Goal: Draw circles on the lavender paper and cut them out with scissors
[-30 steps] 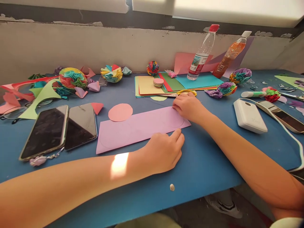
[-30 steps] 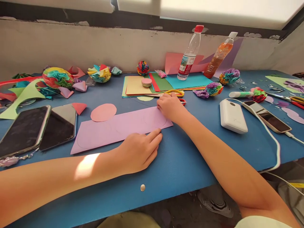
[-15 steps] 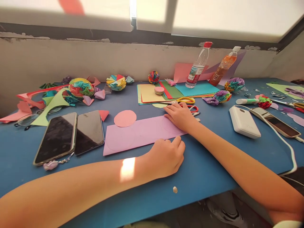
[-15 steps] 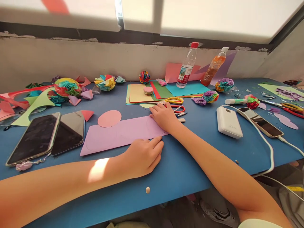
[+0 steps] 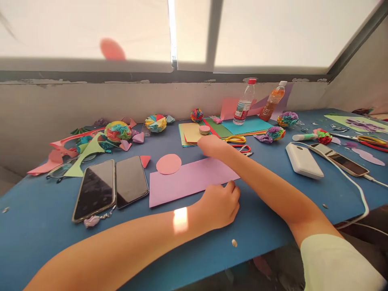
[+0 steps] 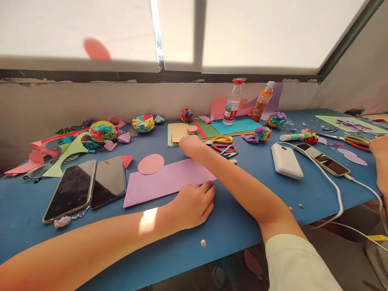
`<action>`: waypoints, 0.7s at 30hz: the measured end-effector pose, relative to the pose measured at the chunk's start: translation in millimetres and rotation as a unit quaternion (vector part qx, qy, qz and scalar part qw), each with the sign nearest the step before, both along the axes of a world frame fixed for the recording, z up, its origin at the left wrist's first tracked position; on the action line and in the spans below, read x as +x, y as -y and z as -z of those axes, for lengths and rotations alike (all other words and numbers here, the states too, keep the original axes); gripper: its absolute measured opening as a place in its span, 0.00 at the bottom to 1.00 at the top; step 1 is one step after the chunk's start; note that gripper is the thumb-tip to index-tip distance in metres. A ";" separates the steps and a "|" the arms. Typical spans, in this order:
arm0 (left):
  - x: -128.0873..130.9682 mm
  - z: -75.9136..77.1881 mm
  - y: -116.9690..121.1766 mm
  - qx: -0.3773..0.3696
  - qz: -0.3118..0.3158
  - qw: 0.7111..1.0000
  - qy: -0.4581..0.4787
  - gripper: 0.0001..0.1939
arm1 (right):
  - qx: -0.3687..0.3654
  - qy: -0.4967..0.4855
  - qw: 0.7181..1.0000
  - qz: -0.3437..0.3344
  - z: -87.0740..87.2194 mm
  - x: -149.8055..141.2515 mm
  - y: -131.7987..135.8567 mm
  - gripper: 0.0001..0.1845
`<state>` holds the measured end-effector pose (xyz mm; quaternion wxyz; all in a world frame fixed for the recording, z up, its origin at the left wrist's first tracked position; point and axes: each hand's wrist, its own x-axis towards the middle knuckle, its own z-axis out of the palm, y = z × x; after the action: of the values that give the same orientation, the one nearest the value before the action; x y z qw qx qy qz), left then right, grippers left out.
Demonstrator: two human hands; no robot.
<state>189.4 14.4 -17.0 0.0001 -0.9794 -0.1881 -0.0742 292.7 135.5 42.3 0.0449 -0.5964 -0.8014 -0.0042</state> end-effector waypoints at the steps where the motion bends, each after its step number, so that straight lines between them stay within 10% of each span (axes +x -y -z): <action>1: -0.2 0.1 -0.1 0.004 0.002 1.000 0.001 0.13 | -0.025 0.016 1.000 0.006 -14.0 6.0 0.8 0.13; 8: -1.3 0.2 -0.7 0.009 0.004 1.000 0.014 0.12 | 0.003 -0.057 0.991 0.124 -82.7 90.0 -41.6 0.06; 15: -0.7 4.0 0.2 0.018 0.002 0.999 0.045 0.10 | 0.062 -0.124 0.953 0.270 -10.1 129.4 -141.6 0.23; 21: 2.4 2.9 0.2 0.003 -0.031 0.999 0.029 0.13 | 0.036 -0.166 0.947 0.274 25.1 138.2 -158.1 0.10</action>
<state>191.8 14.2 -19.9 0.0003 -0.9705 -0.2180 -0.1029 430.8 293.6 17.1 0.1958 -0.7831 -0.5877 0.0543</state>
